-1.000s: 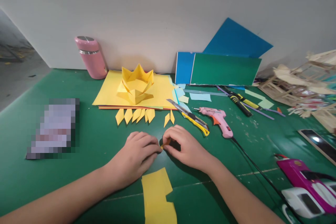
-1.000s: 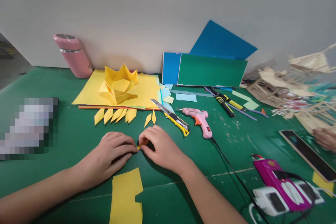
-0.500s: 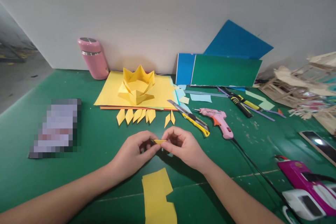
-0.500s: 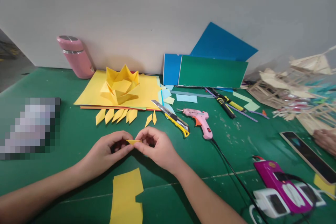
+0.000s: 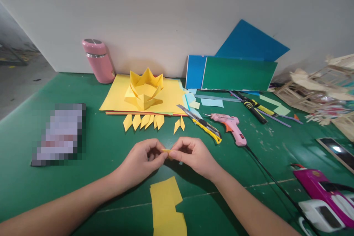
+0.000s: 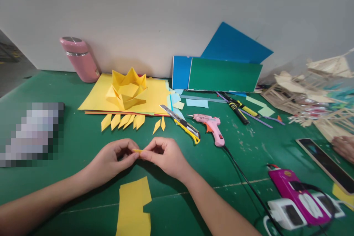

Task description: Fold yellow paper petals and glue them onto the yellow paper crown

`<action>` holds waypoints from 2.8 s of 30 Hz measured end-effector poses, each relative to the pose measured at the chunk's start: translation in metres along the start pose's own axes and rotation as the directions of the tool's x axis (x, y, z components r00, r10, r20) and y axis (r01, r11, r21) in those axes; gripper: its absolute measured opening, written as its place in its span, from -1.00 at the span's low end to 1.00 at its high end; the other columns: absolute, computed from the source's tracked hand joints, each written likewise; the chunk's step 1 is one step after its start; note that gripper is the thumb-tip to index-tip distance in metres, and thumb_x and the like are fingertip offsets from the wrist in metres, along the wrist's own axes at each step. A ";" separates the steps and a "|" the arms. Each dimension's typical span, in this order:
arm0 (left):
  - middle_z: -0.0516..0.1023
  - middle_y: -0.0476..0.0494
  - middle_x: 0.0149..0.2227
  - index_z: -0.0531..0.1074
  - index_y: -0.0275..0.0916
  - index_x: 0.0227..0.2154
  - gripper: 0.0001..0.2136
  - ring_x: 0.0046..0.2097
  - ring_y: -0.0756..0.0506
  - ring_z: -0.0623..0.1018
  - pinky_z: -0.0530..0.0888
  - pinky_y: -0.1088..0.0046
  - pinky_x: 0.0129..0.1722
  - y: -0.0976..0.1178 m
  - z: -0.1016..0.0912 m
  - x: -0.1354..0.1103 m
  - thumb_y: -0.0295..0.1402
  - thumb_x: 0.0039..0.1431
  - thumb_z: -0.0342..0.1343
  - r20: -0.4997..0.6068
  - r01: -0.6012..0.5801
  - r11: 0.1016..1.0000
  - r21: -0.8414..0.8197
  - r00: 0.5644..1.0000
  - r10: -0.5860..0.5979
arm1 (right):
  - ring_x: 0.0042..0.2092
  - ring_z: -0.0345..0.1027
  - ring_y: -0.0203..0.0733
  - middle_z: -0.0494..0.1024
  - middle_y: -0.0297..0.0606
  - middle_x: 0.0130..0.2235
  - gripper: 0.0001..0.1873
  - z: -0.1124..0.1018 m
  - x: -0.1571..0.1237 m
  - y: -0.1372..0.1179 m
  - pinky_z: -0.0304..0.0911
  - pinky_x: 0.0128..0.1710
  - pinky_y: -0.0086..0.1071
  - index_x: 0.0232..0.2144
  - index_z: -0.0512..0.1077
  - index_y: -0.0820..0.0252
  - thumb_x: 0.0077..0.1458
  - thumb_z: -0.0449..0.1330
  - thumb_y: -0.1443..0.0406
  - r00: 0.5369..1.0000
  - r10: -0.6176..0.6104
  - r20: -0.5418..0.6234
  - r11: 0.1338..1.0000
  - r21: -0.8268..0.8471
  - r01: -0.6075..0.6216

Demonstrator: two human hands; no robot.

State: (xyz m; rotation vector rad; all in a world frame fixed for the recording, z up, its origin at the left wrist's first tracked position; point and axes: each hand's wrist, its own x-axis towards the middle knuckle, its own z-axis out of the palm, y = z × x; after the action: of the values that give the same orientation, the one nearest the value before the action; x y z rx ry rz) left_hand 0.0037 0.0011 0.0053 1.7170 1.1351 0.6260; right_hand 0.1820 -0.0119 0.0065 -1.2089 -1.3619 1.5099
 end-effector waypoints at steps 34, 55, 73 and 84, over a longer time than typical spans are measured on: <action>0.41 0.02 -0.58 0.30 -0.22 -0.58 -0.79 -0.52 0.01 0.36 0.31 0.51 -0.51 0.010 -0.006 -0.002 -0.24 0.07 -0.04 0.028 -0.012 1.000 0.000 1.000 0.012 | -0.52 0.11 -0.40 0.32 -0.41 -0.54 -0.77 0.001 -0.003 0.000 0.09 -0.53 -0.49 -0.53 0.32 0.23 -0.01 0.22 0.19 0.992 -0.068 0.111 0.990 -0.118 0.081; 0.38 0.05 -0.58 0.35 -0.23 -0.52 -0.84 -0.51 0.00 0.34 0.29 0.52 -0.51 0.007 -0.002 -0.002 -0.26 0.03 0.00 0.007 -0.007 0.999 -0.038 1.000 0.007 | -0.50 0.27 -0.32 0.42 -0.35 -0.52 -0.88 0.013 -0.009 0.002 0.21 -0.48 -0.44 -0.52 0.37 0.18 0.00 0.18 0.28 0.957 -0.273 -0.094 0.944 -0.216 0.248; 0.35 0.03 -0.56 0.24 -0.20 -0.60 -0.88 -0.49 0.00 0.34 0.30 0.49 -0.48 0.000 0.002 -0.003 -0.34 -0.01 -0.05 -0.038 -0.103 0.995 0.001 0.994 0.103 | -0.49 0.31 -0.32 0.47 -0.34 -0.52 -0.89 0.014 -0.009 0.008 0.20 -0.46 -0.45 -0.49 0.40 0.17 0.08 0.14 0.36 0.828 -0.561 -0.006 0.727 -0.482 0.489; 0.38 0.03 -0.56 0.32 -0.22 -0.56 -0.89 -0.48 -0.01 0.36 0.32 0.48 -0.47 0.003 0.001 -0.002 -0.33 -0.03 -0.01 0.013 -0.006 0.995 -0.095 1.000 0.007 | -0.43 0.28 -0.23 0.51 -0.19 -0.43 -0.83 0.005 -0.009 0.008 0.23 -0.43 -0.38 -0.39 0.39 0.22 0.13 0.02 0.47 0.608 -0.735 0.300 0.258 -0.706 0.660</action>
State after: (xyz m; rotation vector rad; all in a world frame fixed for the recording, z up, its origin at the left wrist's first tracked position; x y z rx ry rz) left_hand 0.0044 -0.0012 0.0076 1.6419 1.0747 0.6615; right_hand 0.1803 -0.0230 -0.0002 -0.8295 -2.1961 0.1413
